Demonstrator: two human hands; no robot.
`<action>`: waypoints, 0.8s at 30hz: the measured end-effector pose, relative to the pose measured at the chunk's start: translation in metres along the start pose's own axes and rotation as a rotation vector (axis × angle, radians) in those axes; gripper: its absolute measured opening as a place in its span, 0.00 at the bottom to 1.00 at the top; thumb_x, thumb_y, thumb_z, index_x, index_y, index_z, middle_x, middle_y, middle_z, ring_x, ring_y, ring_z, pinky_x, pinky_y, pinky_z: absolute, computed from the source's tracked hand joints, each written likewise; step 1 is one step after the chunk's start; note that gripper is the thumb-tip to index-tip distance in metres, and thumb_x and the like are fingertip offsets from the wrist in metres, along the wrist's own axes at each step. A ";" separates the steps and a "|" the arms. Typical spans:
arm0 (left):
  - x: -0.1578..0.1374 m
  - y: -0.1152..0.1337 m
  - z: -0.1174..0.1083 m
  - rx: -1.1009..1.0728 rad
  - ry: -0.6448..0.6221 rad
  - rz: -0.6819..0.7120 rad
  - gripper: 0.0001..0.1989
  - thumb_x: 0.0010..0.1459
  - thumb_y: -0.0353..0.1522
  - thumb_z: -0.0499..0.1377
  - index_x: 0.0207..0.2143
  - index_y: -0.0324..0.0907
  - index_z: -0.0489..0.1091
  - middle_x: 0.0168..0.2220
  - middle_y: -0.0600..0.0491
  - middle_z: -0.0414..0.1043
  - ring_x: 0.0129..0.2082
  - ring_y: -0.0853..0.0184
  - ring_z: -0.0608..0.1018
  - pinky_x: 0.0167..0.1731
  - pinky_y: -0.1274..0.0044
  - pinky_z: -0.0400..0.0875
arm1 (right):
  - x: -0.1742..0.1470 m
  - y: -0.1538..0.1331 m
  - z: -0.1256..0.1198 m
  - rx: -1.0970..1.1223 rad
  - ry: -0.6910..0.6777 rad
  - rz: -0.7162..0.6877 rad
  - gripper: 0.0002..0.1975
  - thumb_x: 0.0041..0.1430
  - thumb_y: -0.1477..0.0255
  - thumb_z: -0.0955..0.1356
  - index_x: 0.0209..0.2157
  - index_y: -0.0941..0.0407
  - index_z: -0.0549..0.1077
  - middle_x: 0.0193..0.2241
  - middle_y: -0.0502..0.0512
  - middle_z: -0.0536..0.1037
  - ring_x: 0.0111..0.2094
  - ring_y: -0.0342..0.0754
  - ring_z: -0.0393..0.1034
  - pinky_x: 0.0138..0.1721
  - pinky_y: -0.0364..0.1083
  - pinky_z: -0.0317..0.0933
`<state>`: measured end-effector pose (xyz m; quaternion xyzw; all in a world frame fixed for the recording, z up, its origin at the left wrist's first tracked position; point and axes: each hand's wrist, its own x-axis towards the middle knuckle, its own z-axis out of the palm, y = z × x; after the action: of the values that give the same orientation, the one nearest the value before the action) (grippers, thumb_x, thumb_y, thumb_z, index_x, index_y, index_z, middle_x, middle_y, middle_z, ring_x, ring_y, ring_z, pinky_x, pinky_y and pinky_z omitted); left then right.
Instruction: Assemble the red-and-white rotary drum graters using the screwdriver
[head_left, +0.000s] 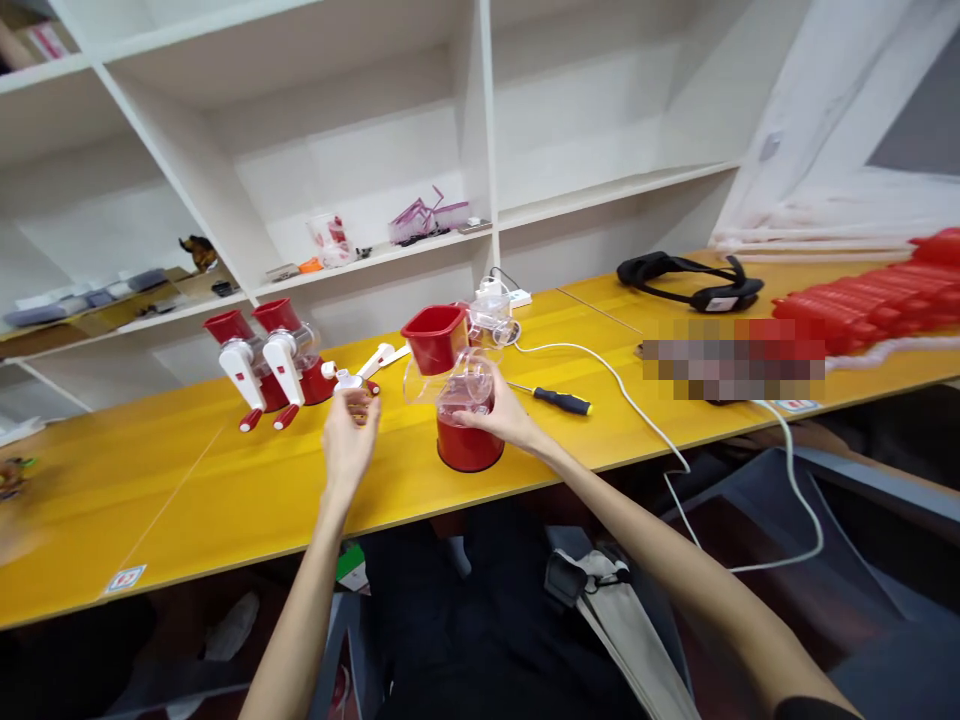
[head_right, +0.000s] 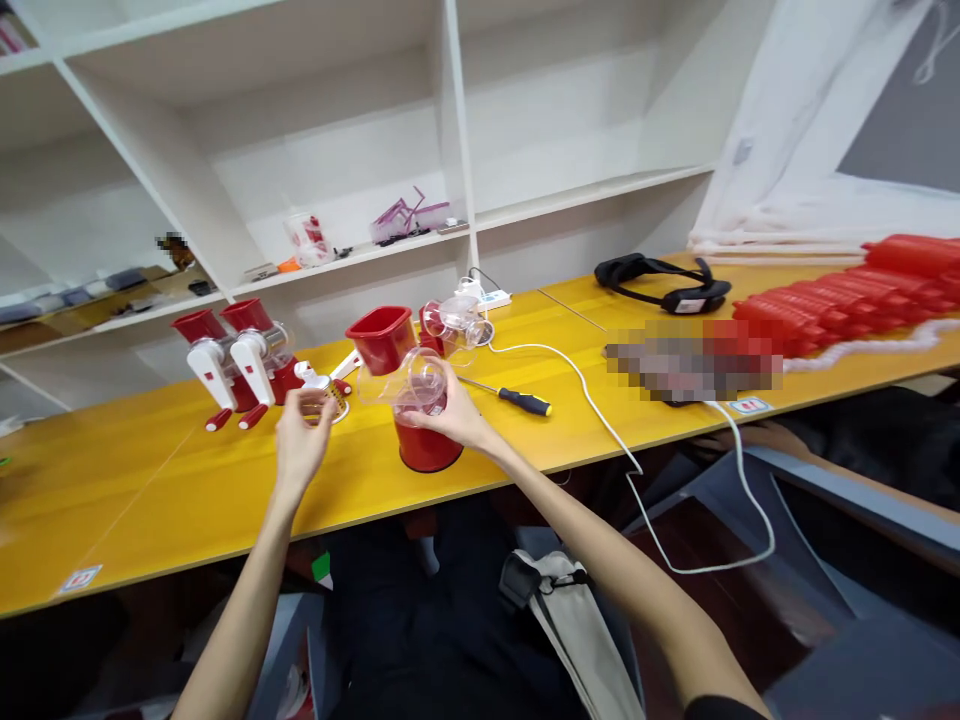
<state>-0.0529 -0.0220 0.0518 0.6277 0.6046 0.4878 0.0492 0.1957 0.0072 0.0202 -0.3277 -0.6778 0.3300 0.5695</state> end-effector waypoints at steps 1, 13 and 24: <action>0.008 -0.012 0.000 0.001 0.121 0.001 0.20 0.58 0.42 0.60 0.48 0.41 0.65 0.46 0.45 0.74 0.43 0.59 0.79 0.43 0.68 0.74 | -0.002 -0.001 -0.002 0.006 -0.017 0.001 0.46 0.43 0.54 0.77 0.60 0.55 0.59 0.56 0.62 0.71 0.56 0.56 0.70 0.62 0.57 0.62; 0.045 -0.078 0.029 0.012 -0.106 -0.145 0.36 0.51 0.35 0.67 0.54 0.37 0.50 0.57 0.30 0.64 0.58 0.47 0.73 0.57 0.58 0.65 | -0.024 0.002 -0.003 -0.054 -0.040 0.010 0.43 0.45 0.60 0.78 0.60 0.57 0.62 0.58 0.64 0.69 0.61 0.59 0.63 0.66 0.60 0.55; 0.021 -0.059 0.008 -0.200 -0.122 -0.209 0.37 0.46 0.41 0.69 0.53 0.41 0.56 0.49 0.42 0.72 0.48 0.56 0.79 0.53 0.61 0.70 | -0.022 0.005 -0.014 0.022 -0.207 0.004 0.44 0.49 0.57 0.77 0.64 0.55 0.61 0.62 0.62 0.67 0.62 0.56 0.65 0.66 0.57 0.57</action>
<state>-0.0935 0.0145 0.0208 0.5816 0.6110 0.4989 0.1988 0.2130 -0.0065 0.0056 -0.2868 -0.7286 0.3708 0.4994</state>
